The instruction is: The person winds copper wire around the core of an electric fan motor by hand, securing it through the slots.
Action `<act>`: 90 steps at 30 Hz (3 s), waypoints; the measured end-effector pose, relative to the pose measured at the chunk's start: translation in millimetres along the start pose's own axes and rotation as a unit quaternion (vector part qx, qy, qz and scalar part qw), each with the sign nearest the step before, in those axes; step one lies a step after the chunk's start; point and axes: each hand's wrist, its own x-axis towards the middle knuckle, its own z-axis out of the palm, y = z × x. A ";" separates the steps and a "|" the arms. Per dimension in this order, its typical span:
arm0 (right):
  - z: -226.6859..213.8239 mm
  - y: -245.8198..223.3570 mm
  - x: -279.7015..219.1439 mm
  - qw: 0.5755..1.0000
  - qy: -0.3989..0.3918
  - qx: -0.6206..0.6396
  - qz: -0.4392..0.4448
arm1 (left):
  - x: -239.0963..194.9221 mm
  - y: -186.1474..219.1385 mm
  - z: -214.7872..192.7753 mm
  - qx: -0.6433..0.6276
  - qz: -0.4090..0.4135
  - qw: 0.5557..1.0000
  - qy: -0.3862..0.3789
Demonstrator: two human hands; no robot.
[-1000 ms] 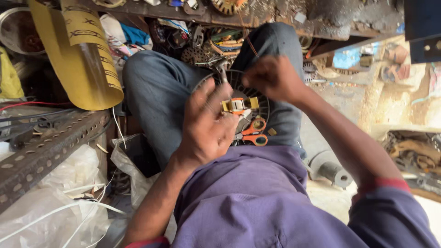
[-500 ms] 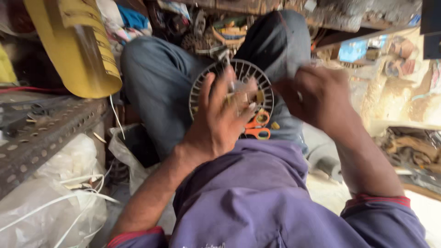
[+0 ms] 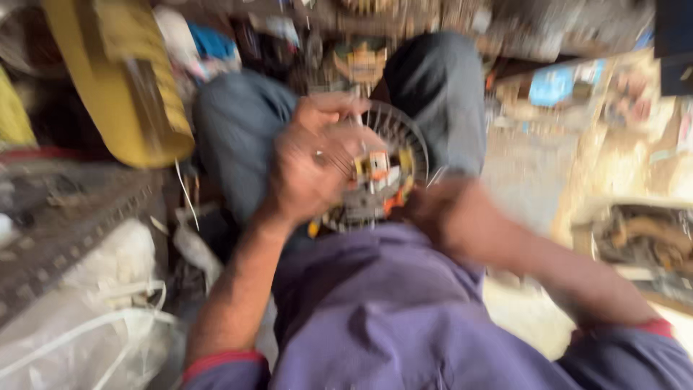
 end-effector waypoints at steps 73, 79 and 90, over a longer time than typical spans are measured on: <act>-17.1 102.2 26.1 0.904 0.127 0.184 0.365 | -48.0 8.3 36.2 0.281 0.214 0.935 0.040; -6.9 109.0 81.6 0.950 0.232 -0.003 0.208 | 4.1 5.7 30.0 -0.017 -0.112 0.993 0.039; -30.1 22.0 -2.7 0.980 -0.008 0.113 0.162 | -13.3 21.8 21.3 -0.084 0.054 0.994 0.036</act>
